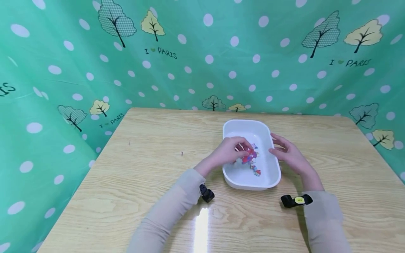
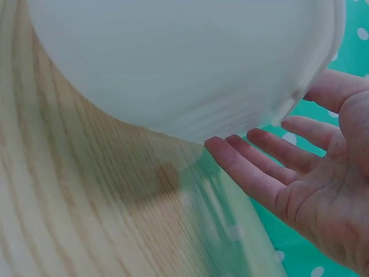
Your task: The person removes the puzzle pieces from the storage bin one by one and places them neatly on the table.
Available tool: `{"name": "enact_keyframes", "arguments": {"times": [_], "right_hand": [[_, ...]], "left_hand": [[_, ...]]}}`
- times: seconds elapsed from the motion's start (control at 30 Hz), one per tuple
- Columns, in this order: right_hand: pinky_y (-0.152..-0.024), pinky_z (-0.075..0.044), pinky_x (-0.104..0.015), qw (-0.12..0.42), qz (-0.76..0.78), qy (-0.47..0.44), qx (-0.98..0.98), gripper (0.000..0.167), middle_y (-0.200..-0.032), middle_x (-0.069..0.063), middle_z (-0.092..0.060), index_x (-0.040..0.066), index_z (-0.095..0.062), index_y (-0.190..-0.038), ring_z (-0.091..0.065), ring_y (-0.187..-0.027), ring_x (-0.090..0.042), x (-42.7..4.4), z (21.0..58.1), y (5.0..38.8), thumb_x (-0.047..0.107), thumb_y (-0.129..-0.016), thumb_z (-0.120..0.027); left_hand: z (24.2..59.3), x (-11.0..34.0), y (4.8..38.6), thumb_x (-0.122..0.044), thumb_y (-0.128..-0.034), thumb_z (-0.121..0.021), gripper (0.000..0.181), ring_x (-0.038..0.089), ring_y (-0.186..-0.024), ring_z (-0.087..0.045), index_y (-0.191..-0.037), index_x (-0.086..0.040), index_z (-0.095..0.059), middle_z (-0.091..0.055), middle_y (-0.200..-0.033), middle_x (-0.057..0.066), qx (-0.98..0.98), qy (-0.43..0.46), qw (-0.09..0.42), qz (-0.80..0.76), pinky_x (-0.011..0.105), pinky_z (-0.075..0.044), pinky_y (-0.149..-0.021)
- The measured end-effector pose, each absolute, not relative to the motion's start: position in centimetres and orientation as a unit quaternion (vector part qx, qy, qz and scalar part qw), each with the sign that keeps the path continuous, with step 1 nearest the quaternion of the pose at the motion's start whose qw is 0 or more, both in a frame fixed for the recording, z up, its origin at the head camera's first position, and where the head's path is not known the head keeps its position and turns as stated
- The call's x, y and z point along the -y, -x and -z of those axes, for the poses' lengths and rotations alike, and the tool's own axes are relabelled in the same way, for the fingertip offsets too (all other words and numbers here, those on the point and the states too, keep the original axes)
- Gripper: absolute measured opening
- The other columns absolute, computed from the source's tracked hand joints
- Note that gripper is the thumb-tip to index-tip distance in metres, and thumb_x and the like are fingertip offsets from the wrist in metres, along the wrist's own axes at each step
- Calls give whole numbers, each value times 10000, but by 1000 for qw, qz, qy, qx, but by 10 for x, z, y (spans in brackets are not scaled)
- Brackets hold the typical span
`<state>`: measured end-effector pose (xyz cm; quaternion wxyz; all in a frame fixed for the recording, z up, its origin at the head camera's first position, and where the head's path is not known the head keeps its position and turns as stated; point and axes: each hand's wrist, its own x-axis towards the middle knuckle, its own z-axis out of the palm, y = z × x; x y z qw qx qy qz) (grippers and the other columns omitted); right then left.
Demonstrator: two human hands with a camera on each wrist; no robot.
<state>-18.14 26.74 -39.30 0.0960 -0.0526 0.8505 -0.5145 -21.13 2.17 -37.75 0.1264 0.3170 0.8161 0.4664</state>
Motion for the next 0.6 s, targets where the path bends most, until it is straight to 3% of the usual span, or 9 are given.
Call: {"name": "enact_keyframes", "arguments": {"times": [0.17,0.37,0.6], "right_hand": [[-838,-504,-323,95,513,48,-851,683,-1409,-203,-313,147,-172,-1455,-420,-1207,-377,-267,392,182,305,-905,-544],[-826,-508,-314,95,518,50,-849,688,-1408,-223,-300,131,-152,-1458,-414,-1203,-394,-266,389,181,305,-911,-533],[-817,-509,-291,101,522,52,-846,692,-1419,-225,-285,156,-132,-1464,-414,-1204,-387,-266,387,179,297,-915,-529]], "left_hand": [[373,-15,214,-127,-829,-655,95,73,-731,-602,-923,-139,-647,-633,-855,-42,-807,-273,89,-516,194,-516,-651],[362,3,217,-133,-816,-670,91,108,-759,-612,-905,-125,-650,-654,-917,-12,-791,-215,61,-569,278,-542,-677],[356,29,225,-85,-817,-661,138,164,-773,-620,-949,-51,-638,-651,-972,72,-774,-157,73,-610,293,-548,-686]]}}
